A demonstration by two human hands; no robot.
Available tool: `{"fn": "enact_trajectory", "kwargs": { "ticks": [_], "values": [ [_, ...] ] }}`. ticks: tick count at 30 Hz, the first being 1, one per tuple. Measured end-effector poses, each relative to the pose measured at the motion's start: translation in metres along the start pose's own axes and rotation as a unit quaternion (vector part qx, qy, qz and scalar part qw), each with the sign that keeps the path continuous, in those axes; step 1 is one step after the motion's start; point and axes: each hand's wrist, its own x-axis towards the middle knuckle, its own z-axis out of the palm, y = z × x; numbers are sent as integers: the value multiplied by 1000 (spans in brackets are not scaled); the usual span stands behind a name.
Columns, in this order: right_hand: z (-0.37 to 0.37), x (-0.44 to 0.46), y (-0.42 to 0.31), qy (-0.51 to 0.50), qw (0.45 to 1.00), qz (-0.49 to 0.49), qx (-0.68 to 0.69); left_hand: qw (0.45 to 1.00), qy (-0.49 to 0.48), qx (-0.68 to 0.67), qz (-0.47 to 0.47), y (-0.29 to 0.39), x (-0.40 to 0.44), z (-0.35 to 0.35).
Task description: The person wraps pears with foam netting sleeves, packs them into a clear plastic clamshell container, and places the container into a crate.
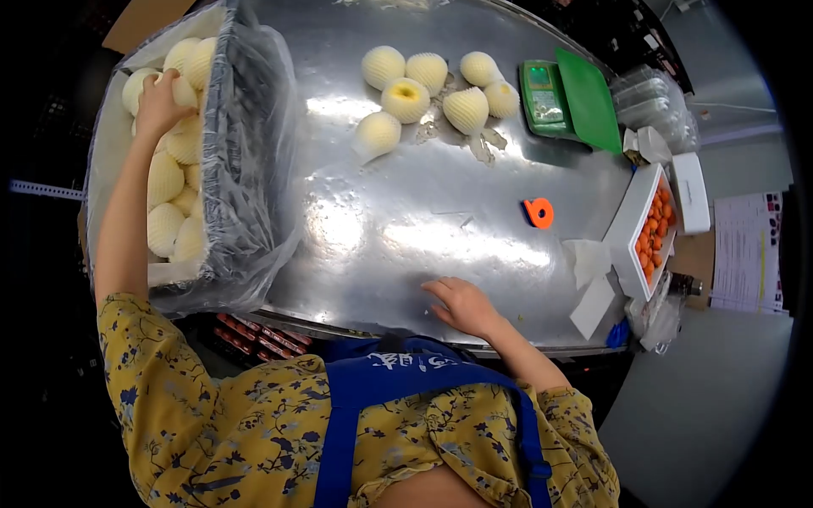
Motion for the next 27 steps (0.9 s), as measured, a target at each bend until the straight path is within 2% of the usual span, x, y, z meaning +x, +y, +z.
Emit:
{"fn": "enact_trajectory", "kwargs": {
  "ticks": [3,6,8,9,10,11,12,13,15,16,17,18,20,21,22,24,26,27],
  "values": [
    [5,0,3,5,1000,-9,4,994,-77,-43,-57,1,-2,-7],
    [6,3,6,12,1000,-26,8,995,-10,-82,-55,-40,4,33],
    [-2,6,5,4,999,-37,2,979,32,-180,-91,-66,12,43],
    [-6,7,4,-1,999,-43,0,966,52,-229,-109,-58,10,30],
    [-8,8,3,-17,996,-24,80,951,88,-288,-66,-56,6,12],
    [-11,11,3,-32,987,-6,159,930,125,-346,-24,-30,-6,-38],
    [-13,13,2,-48,970,13,238,904,104,-415,6,2,-23,-83],
    [-15,17,-1,-67,941,3,332,872,83,-481,35,36,-45,-124],
    [-16,32,-11,-104,854,-19,509,847,58,-503,163,90,-90,-176],
    [-19,38,-18,-118,791,4,601,838,14,-504,210,114,-119,-188],
    [-22,45,-28,-133,716,28,685,783,39,-557,273,144,-147,-175],
    [-24,48,-35,-149,629,54,761,845,100,-351,390,174,-167,-188],
    [-25,44,-36,-186,505,-5,843,791,-1,-406,458,221,-207,-168],
    [-32,37,-38,-182,466,42,865,798,33,-304,520,234,-224,-155],
    [-29,31,-31,-197,450,59,869,792,17,-254,555,246,-242,-142],
    [-17,21,-19,-125,561,111,811,812,-116,-294,491,261,-264,-142],
    [-13,11,-12,-3,627,110,771,802,-126,-506,293,267,-285,-132],
    [-12,7,-9,57,655,108,746,773,-129,-594,183,269,-297,-124]
  ]
}}
